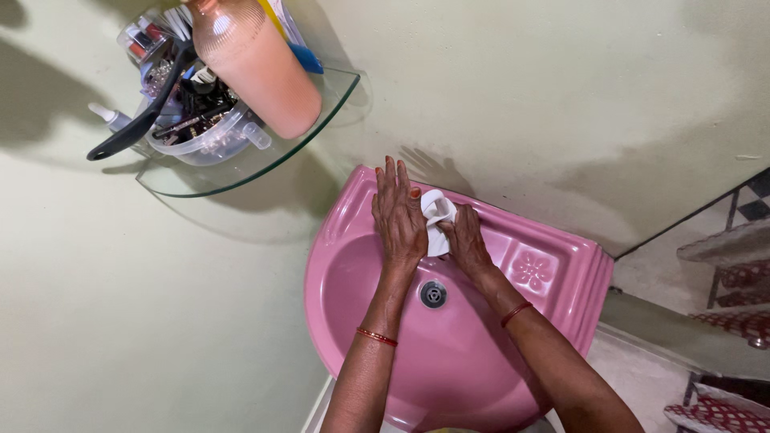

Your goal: The person wipes a pink sink and its white faucet using a white cloth, cleaning the outer rim, the inner basin, and the faucet body.

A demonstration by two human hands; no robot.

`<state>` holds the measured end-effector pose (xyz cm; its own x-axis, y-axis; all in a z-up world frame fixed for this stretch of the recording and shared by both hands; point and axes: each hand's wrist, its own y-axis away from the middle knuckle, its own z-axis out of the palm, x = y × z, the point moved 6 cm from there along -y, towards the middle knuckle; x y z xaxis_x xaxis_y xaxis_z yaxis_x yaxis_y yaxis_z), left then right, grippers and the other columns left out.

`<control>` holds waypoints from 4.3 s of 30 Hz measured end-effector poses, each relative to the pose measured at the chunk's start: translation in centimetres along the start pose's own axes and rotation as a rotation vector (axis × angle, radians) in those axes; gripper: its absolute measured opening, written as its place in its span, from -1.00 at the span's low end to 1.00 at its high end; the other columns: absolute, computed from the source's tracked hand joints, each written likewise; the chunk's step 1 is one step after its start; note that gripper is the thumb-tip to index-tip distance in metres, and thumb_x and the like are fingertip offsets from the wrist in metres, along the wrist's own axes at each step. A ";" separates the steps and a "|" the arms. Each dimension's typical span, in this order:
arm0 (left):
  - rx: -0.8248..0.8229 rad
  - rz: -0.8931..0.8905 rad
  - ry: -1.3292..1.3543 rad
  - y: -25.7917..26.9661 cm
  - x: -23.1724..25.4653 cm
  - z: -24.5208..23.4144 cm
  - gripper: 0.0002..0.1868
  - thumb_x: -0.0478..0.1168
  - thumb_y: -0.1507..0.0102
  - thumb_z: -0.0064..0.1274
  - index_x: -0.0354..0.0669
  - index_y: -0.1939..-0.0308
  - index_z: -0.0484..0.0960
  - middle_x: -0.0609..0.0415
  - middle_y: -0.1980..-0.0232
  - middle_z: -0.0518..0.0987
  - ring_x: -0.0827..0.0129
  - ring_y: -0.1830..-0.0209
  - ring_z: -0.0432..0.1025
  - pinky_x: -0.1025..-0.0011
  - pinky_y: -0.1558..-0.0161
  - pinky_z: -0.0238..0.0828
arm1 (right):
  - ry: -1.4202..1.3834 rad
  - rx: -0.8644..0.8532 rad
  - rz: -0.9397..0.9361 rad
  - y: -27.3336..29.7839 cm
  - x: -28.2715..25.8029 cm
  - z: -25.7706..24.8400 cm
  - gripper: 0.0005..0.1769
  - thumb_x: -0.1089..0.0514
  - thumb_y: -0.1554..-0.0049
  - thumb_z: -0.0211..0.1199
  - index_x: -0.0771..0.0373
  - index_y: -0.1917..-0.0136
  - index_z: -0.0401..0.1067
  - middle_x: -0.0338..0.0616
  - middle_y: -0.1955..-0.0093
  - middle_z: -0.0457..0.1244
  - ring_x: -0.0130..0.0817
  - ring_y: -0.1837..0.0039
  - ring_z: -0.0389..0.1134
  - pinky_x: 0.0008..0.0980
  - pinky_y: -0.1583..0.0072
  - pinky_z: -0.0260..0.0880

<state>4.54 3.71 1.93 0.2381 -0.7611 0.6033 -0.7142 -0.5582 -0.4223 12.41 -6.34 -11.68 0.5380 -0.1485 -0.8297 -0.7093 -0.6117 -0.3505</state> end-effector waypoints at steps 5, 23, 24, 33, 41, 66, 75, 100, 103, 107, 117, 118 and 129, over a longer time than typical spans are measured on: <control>0.005 -0.006 -0.009 0.1 0.1 -0.1 -0.19 0.32 -0.47 -0.69 -0.10 -0.62 0.11 -0.09 -0.71 -0.01 -0.07 -0.73 -0.21 -0.21 -0.58 -0.35 | -0.095 -0.024 0.049 0.0 0.2 -0.5 -0.53 -0.05 -0.31 0.02 0.39 -0.27 0.24 0.22 -0.12 0.13 0.09 -0.19 0.17 0.06 -0.21 0.17; 0.023 0.030 -0.007 0.1 0.8 -0.6 -0.22 0.27 -0.50 -0.70 -0.14 -0.62 0.11 -0.12 -0.71 0.02 -0.11 -0.73 -0.18 -0.18 -0.58 -0.30 | -0.464 0.220 0.236 -3.3 2.0 1.5 -0.33 -0.22 -0.38 -0.30 0.36 0.17 0.34 0.03 0.31 0.23 -0.15 0.23 0.26 -0.13 0.10 0.25; 0.018 0.028 -0.008 0.1 0.8 -0.6 -0.23 0.26 -0.50 -0.69 -0.13 -0.62 0.11 -0.12 -0.71 0.02 -0.11 -0.73 -0.18 -0.19 -0.58 -0.31 | -0.452 0.237 0.214 -3.1 2.0 1.6 -0.35 -0.21 -0.39 -0.28 0.36 0.16 0.34 0.02 0.29 0.24 -0.16 0.22 0.26 -0.14 0.09 0.25; 0.011 0.009 0.041 0.1 0.7 -0.7 -0.24 0.26 -0.50 -0.67 -0.11 -0.61 0.13 -0.10 -0.70 0.03 -0.08 -0.74 -0.19 -0.19 -0.58 -0.29 | -0.461 0.245 0.004 -5.4 -6.0 -2.5 -0.44 -0.07 -0.44 -0.16 0.41 0.19 0.29 0.06 0.28 0.17 -0.21 0.19 0.18 -0.16 0.07 0.22; -0.003 -0.015 0.052 -0.1 0.7 -0.5 -0.21 0.28 -0.48 -0.70 -0.12 -0.60 0.15 -0.09 -0.71 0.04 -0.08 -0.74 -0.19 -0.20 -0.58 -0.31 | -0.429 0.191 0.100 -7.0 -6.5 -2.3 -0.46 -0.03 -0.37 -0.12 0.39 0.31 0.27 0.07 0.42 0.16 -0.04 0.35 0.15 -0.11 0.18 0.18; 0.023 0.017 0.052 -0.1 0.5 -0.4 -0.22 0.26 -0.50 -0.68 -0.15 -0.60 0.14 -0.09 -0.71 0.02 -0.10 -0.73 -0.19 -0.21 -0.57 -0.31 | -0.161 0.264 -0.249 -7.2 -8.7 -3.1 -0.57 0.09 -0.41 -0.09 0.44 0.19 0.29 0.16 0.29 0.24 0.03 0.22 0.28 -0.07 0.09 0.26; 0.007 0.012 0.015 0.0 0.4 -0.4 -0.24 0.25 -0.49 -0.66 -0.10 -0.61 0.13 -0.07 -0.71 0.02 -0.08 -0.73 -0.18 -0.21 -0.57 -0.32 | 0.053 0.458 -0.180 -3.8 0.8 1.2 -0.41 -0.03 -0.51 -0.25 0.55 -0.02 0.34 0.17 0.13 0.29 -0.02 0.12 0.26 -0.11 0.02 0.25; 0.029 0.031 0.001 0.1 0.2 -0.2 -0.22 0.27 -0.49 -0.67 -0.16 -0.60 0.16 -0.15 -0.69 0.05 -0.11 -0.72 -0.16 -0.19 -0.56 -0.31 | -0.294 0.300 0.029 -4.5 2.3 1.6 -0.43 -0.06 -0.45 -0.15 0.53 0.04 0.36 0.17 0.16 0.28 -0.08 0.12 0.28 -0.12 0.00 0.29; 0.024 0.023 0.010 0.1 0.2 -0.2 -0.22 0.26 -0.49 -0.67 -0.16 -0.60 0.16 -0.15 -0.69 0.04 -0.12 -0.72 -0.17 -0.21 -0.55 -0.33 | -0.470 0.223 0.178 -4.1 3.5 2.2 -0.42 -0.06 -0.40 -0.15 0.48 0.18 0.33 0.14 0.27 0.25 -0.10 0.19 0.25 -0.12 0.04 0.27; 0.023 0.020 0.019 0.0 0.2 -0.2 -0.21 0.27 -0.49 -0.66 -0.17 -0.59 0.15 -0.14 -0.69 0.05 -0.12 -0.72 -0.15 -0.19 -0.56 -0.29 | -0.238 0.168 0.016 -4.9 0.5 0.1 -0.49 -0.04 -0.37 -0.14 0.48 0.06 0.35 0.08 0.23 0.27 -0.20 0.20 0.26 -0.15 0.06 0.26; 0.021 0.016 0.046 0.0 0.5 -0.4 -0.22 0.26 -0.50 -0.69 -0.14 -0.60 0.14 -0.11 -0.70 0.05 -0.10 -0.72 -0.15 -0.17 -0.57 -0.27 | -0.233 0.281 -0.197 -6.6 -9.2 -3.4 -0.45 -0.03 -0.42 -0.07 0.40 0.27 0.29 0.00 0.34 0.16 -0.19 0.23 0.16 -0.17 0.10 0.16; 0.015 0.011 0.049 0.0 0.4 -0.4 -0.22 0.25 -0.49 -0.70 -0.15 -0.60 0.14 -0.11 -0.70 0.05 -0.11 -0.72 -0.16 -0.19 -0.56 -0.30 | -0.351 0.271 -0.067 -6.7 -7.7 -2.7 -0.43 -0.05 -0.41 -0.08 0.41 0.29 0.29 -0.02 0.38 0.14 -0.22 0.28 0.13 -0.17 0.15 0.14; 0.011 0.016 0.047 0.0 0.7 -0.7 -0.24 0.26 -0.50 -0.65 -0.14 -0.60 0.15 -0.09 -0.70 0.04 -0.09 -0.73 -0.16 -0.19 -0.57 -0.29 | -0.561 0.258 0.190 -3.6 1.5 1.3 -0.38 -0.18 -0.40 -0.15 0.36 0.23 0.33 -0.11 0.36 0.19 -0.38 0.27 0.16 -0.22 0.17 0.19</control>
<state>4.23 3.39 2.80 0.1954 -0.7536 0.6276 -0.7102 -0.5501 -0.4394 15.23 -3.36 -12.25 0.1218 0.2356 -0.9642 -0.8930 -0.3980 -0.2101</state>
